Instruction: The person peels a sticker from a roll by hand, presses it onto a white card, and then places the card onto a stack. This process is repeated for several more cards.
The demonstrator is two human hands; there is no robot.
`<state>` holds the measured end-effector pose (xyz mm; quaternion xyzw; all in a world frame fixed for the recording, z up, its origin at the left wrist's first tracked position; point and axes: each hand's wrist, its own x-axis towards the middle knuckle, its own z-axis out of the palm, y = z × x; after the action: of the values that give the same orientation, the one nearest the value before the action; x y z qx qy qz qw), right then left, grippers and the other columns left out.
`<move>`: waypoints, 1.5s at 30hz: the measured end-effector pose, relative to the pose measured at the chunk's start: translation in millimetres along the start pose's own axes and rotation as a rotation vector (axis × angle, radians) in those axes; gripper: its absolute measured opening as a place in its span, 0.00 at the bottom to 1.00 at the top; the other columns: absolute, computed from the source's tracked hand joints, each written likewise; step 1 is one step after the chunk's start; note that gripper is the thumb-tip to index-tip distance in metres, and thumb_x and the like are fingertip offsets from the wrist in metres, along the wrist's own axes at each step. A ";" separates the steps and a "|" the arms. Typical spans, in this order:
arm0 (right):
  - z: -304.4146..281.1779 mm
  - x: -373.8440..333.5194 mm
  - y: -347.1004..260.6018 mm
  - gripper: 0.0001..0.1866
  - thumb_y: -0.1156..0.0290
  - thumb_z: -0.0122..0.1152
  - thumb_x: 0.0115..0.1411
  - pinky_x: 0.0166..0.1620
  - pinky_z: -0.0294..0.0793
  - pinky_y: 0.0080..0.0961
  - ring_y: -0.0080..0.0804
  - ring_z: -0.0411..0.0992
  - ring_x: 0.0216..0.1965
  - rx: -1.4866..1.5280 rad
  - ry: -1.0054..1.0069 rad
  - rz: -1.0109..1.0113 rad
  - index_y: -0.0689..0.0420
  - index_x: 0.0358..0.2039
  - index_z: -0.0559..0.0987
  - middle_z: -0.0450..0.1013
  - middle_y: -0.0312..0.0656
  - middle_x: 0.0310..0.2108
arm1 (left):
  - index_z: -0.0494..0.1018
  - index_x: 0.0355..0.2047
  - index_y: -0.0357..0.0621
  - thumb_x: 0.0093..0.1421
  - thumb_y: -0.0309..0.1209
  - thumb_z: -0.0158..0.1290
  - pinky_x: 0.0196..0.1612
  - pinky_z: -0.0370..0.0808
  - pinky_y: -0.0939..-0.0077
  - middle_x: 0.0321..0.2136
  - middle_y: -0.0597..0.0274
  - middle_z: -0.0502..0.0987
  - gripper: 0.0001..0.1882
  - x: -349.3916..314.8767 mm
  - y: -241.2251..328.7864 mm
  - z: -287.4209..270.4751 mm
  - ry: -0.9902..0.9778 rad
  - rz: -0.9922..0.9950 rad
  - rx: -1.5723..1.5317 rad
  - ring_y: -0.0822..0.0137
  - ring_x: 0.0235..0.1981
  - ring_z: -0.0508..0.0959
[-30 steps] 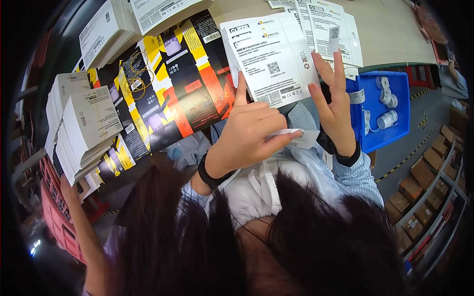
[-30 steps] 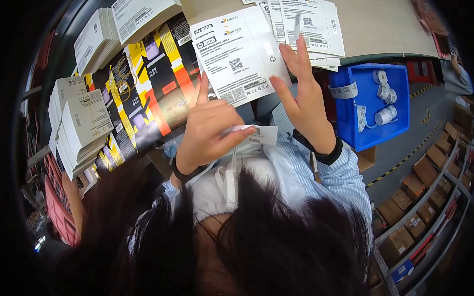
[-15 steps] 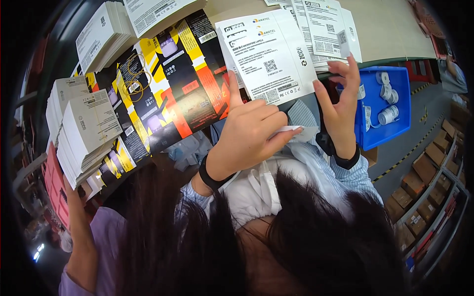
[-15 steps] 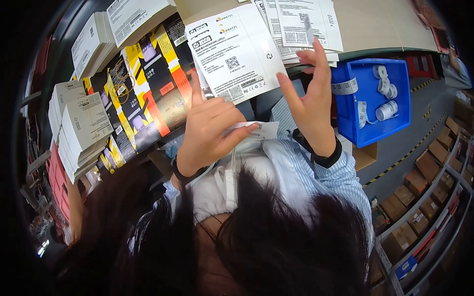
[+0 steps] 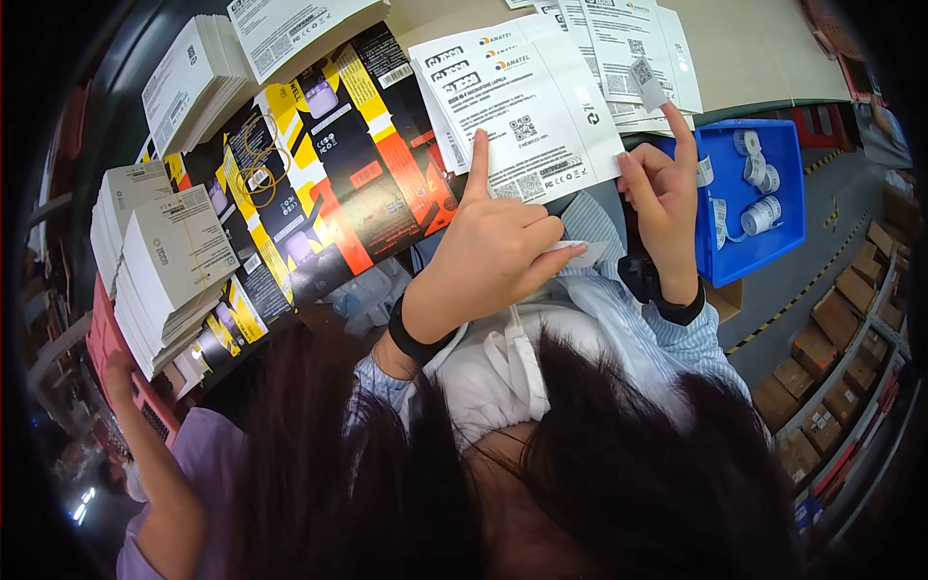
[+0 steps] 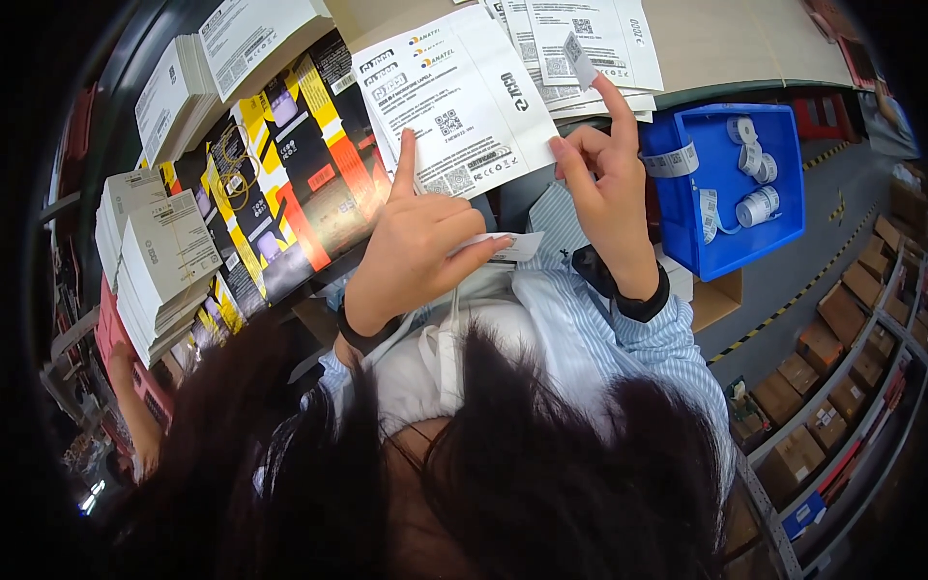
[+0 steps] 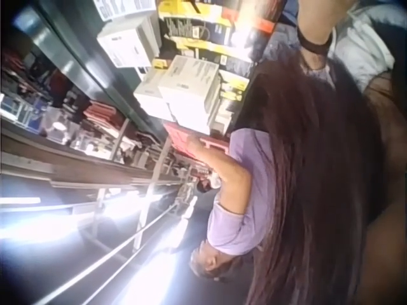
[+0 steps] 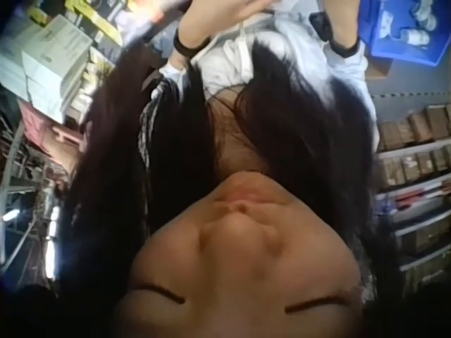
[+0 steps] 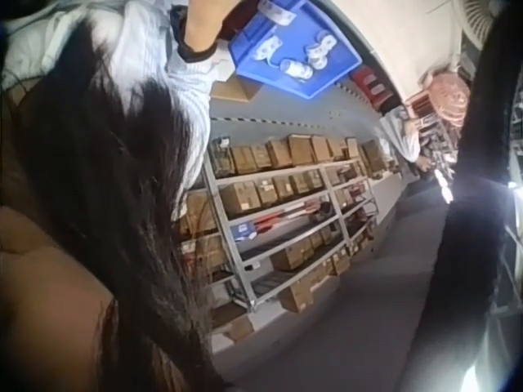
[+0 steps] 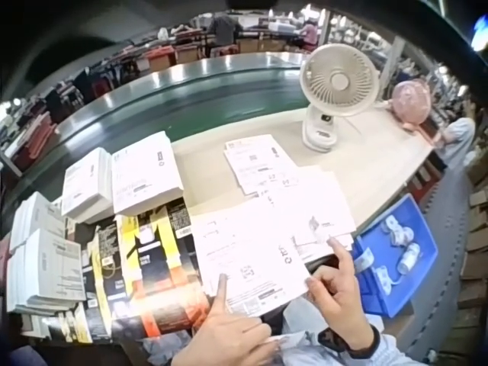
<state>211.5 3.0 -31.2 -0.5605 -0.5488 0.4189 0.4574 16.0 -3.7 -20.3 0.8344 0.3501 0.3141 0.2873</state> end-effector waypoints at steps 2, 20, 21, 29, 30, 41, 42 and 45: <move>-3.6 2.1 -2.5 0.32 0.77 0.52 0.56 0.26 0.63 0.09 0.15 0.66 0.22 0.044 0.003 -0.010 0.62 0.59 0.50 0.71 0.36 0.23 | 0.67 0.12 0.45 0.46 0.32 0.59 0.60 0.40 0.39 0.08 0.69 0.62 0.13 0.1 0.5 -0.8 0.034 0.030 -0.010 0.68 0.12 0.66; -64.4 52.7 12.0 0.26 0.75 0.60 0.53 0.28 0.62 0.12 0.15 0.64 0.22 -0.507 0.475 -0.308 0.65 0.52 0.64 0.68 0.33 0.20 | 0.68 0.11 0.43 0.46 0.31 0.59 0.62 0.42 0.46 0.08 0.67 0.63 0.13 1.1 -2.2 -1.7 0.096 0.000 -0.036 0.67 0.12 0.66; -60.4 54.0 7.4 0.26 0.75 0.60 0.53 0.28 0.62 0.12 0.15 0.64 0.22 -0.508 0.473 -0.304 0.65 0.52 0.64 0.68 0.33 0.20 | 0.68 0.12 0.43 0.47 0.31 0.58 0.62 0.43 0.48 0.08 0.67 0.64 0.13 0.3 -3.0 -1.7 0.061 -0.014 -0.032 0.66 0.12 0.67; 0.6 58.6 -27.2 0.10 0.74 0.63 0.50 0.31 0.67 0.10 0.17 0.70 0.26 0.071 0.150 -0.244 0.63 0.33 0.78 0.73 0.34 0.25 | 0.66 0.12 0.42 0.51 0.35 0.54 0.62 0.49 0.53 0.09 0.63 0.66 0.16 -3.5 -13.7 12.7 -0.003 -0.078 0.049 0.63 0.15 0.70; 8.0 58.0 -27.5 0.10 0.74 0.64 0.50 0.31 0.68 0.10 0.17 0.71 0.27 0.049 0.015 -0.170 0.63 0.32 0.78 0.74 0.36 0.25 | 0.66 0.12 0.42 0.51 0.35 0.54 0.62 0.50 0.54 0.09 0.62 0.66 0.16 -3.4 -13.0 12.9 0.003 -0.086 0.051 0.62 0.15 0.70; 32.0 59.5 -10.8 0.07 0.76 0.63 0.49 0.29 0.68 0.10 0.16 0.70 0.25 -0.058 -0.231 0.024 0.64 0.29 0.77 0.74 0.37 0.24 | 0.68 0.12 0.42 0.50 0.35 0.54 0.60 0.55 0.56 0.09 0.62 0.66 0.15 -5.6 -6.8 4.5 -0.026 -0.066 0.061 0.63 0.14 0.71; 32.2 59.7 -12.8 0.07 0.76 0.63 0.49 0.29 0.68 0.10 0.16 0.70 0.25 -0.072 -0.230 0.034 0.64 0.29 0.77 0.75 0.37 0.24 | 0.68 0.12 0.42 0.50 0.35 0.54 0.60 0.56 0.57 0.09 0.62 0.66 0.14 -6.3 -7.3 4.7 -0.039 -0.063 0.070 0.63 0.14 0.71; 34.8 59.8 -13.2 0.07 0.75 0.63 0.49 0.29 0.68 0.10 0.16 0.70 0.25 -0.080 -0.229 0.043 0.64 0.29 0.78 0.75 0.37 0.24 | 0.67 0.12 0.43 0.49 0.33 0.56 0.59 0.58 0.58 0.08 0.64 0.65 0.14 -8.4 -13.0 9.5 -0.004 -0.053 0.045 0.64 0.13 0.69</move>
<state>177.4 64.2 -24.4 -0.5386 -0.6016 0.4676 0.3597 12.9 -4.9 -38.2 0.8317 0.3784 0.2967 0.2775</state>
